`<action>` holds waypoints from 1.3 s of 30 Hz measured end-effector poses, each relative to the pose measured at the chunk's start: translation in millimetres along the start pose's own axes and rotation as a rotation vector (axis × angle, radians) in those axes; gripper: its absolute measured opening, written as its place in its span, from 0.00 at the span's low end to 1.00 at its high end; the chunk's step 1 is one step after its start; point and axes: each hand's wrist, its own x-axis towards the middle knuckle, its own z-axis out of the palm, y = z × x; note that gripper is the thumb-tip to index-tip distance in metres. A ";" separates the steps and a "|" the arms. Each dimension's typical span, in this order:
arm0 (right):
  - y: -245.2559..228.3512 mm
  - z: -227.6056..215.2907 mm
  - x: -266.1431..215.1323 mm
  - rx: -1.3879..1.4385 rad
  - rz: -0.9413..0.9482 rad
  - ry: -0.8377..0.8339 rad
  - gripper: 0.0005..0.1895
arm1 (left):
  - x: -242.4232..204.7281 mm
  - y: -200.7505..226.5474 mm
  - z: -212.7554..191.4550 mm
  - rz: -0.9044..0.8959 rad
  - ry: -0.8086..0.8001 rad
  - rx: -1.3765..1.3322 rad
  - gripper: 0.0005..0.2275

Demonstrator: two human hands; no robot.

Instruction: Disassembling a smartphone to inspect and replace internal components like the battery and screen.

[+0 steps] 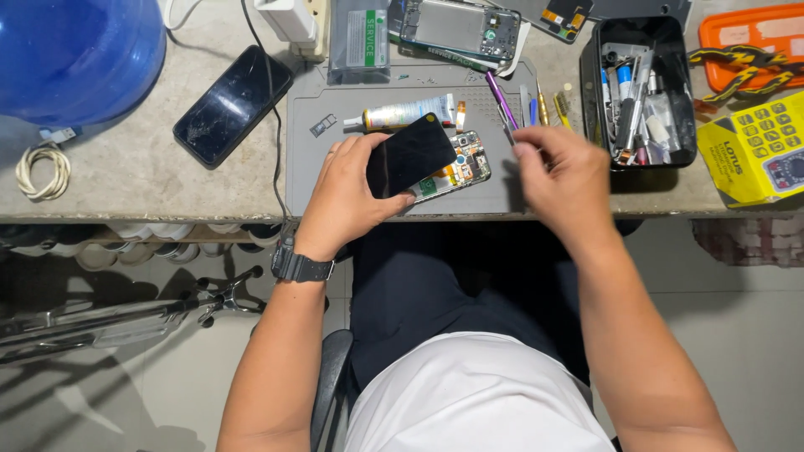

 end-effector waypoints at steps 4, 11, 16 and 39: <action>11.3 -39.8 18.4 -0.037 0.085 0.068 0.11 | 0.0 -0.4 -0.1 0.009 -0.016 0.002 0.36; 4.4 -40.0 53.8 -0.133 0.266 -0.129 0.10 | 1.7 7.7 -2.6 -0.043 -0.048 0.019 0.37; 10.7 -5.0 63.4 -0.383 0.274 -0.297 0.09 | 2.9 11.3 -3.7 -0.053 -0.064 0.010 0.36; 16.3 16.1 73.7 -0.340 0.098 -0.112 0.07 | 3.4 11.5 -3.5 -0.105 -0.059 0.013 0.37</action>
